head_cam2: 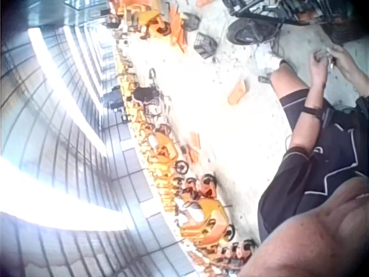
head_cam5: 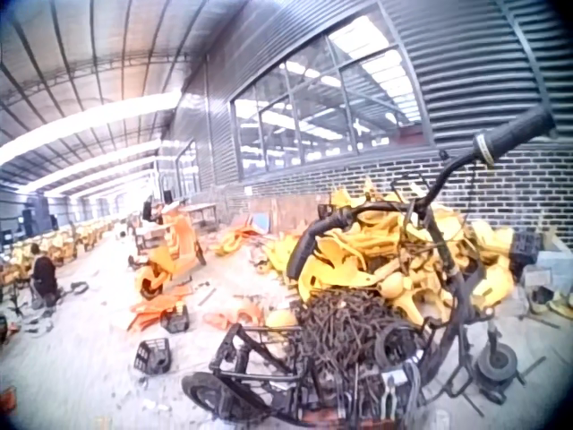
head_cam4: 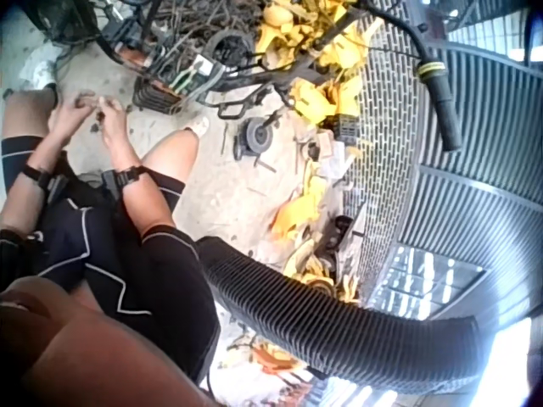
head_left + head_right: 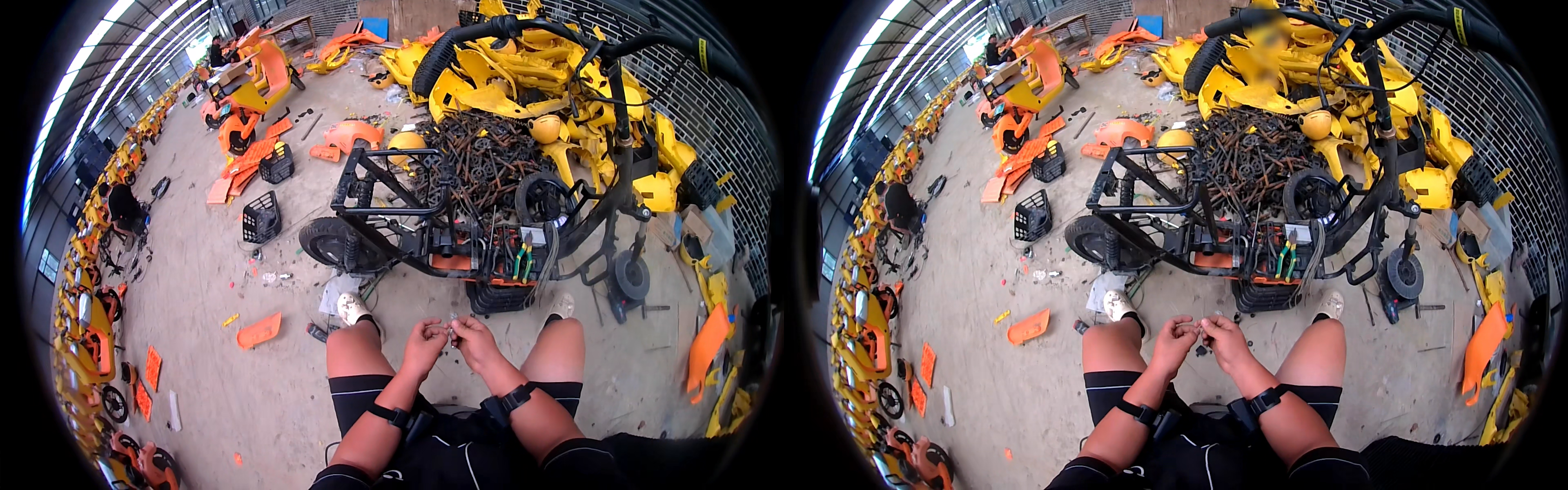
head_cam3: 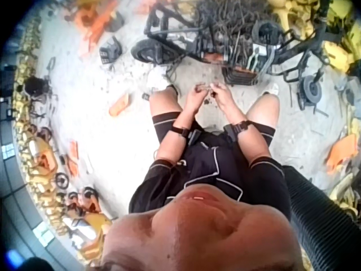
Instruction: The person, while sitting on the floor, uses pliers to manipulate wire connectors on the electrical components of a bicycle frame and attaches small metal clips.
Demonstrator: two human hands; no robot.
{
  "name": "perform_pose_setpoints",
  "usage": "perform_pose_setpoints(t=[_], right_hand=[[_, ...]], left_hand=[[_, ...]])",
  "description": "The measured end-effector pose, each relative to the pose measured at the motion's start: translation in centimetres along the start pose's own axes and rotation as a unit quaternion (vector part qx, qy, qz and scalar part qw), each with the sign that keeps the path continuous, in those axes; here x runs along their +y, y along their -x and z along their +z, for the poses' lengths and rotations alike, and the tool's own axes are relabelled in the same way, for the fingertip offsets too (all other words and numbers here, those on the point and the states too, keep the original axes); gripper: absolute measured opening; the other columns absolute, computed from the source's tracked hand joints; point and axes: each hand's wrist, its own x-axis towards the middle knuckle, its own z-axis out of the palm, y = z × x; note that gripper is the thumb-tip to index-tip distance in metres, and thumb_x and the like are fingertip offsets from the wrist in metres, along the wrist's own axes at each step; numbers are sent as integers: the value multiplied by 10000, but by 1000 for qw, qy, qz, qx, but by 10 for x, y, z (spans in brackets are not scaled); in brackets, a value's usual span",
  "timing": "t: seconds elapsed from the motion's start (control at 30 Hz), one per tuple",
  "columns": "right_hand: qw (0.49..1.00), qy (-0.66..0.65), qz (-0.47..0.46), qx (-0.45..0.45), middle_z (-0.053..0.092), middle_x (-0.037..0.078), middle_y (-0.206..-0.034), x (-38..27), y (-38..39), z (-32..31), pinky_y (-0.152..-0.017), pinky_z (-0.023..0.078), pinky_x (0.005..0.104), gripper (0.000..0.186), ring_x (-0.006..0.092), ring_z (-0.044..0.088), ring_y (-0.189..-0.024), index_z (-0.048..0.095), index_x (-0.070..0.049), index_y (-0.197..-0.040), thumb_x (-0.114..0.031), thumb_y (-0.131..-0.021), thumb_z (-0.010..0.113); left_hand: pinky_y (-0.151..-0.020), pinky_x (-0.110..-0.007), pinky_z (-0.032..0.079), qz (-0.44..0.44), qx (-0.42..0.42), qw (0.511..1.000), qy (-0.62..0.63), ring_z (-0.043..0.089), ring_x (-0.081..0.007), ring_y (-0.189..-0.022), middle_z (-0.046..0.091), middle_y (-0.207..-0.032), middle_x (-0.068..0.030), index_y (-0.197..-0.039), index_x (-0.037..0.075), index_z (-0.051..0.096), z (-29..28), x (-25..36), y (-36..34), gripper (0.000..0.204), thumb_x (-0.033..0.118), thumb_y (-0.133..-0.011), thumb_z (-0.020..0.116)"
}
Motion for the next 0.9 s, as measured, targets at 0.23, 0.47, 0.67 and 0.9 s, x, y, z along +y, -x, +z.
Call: perform_pose_setpoints(t=[0.23,0.47,0.67,0.9], right_hand=[[996,-67,60,-11,637,39,-934,-6,5,-6,-780,443,299,108,137,547,-810,622,-55,-963,-151,-962,572],[988,-120,86,-36,638,47,-926,-12,13,-6,-798,465,315,113,148,565,-811,622,-43,-967,-139,-962,563],[988,-119,86,-45,637,64,-958,-18,25,0,-776,507,314,100,144,582,-798,608,-30,-994,-114,-969,561],[988,-97,97,-78,633,66,-955,-18,25,1,-773,509,315,107,145,588,-796,611,-27,-986,-121,-969,564]], left_hand=[[-553,-185,375,94,5,987,-128,475,-25,-625,625,-877,-9,-1190,12,496,4,2,3,384,35,-847,669],[-522,-176,339,121,9,980,-159,414,-6,-583,611,-872,2,-1166,19,511,8,18,14,392,2,-804,662],[-518,-178,342,120,24,983,-138,411,-5,-575,615,-898,-2,-1147,23,525,3,22,19,390,-19,-780,650],[-520,-180,349,140,57,974,-167,405,-9,-569,617,-890,-4,-1131,21,536,0,23,16,384,-12,-769,657]])
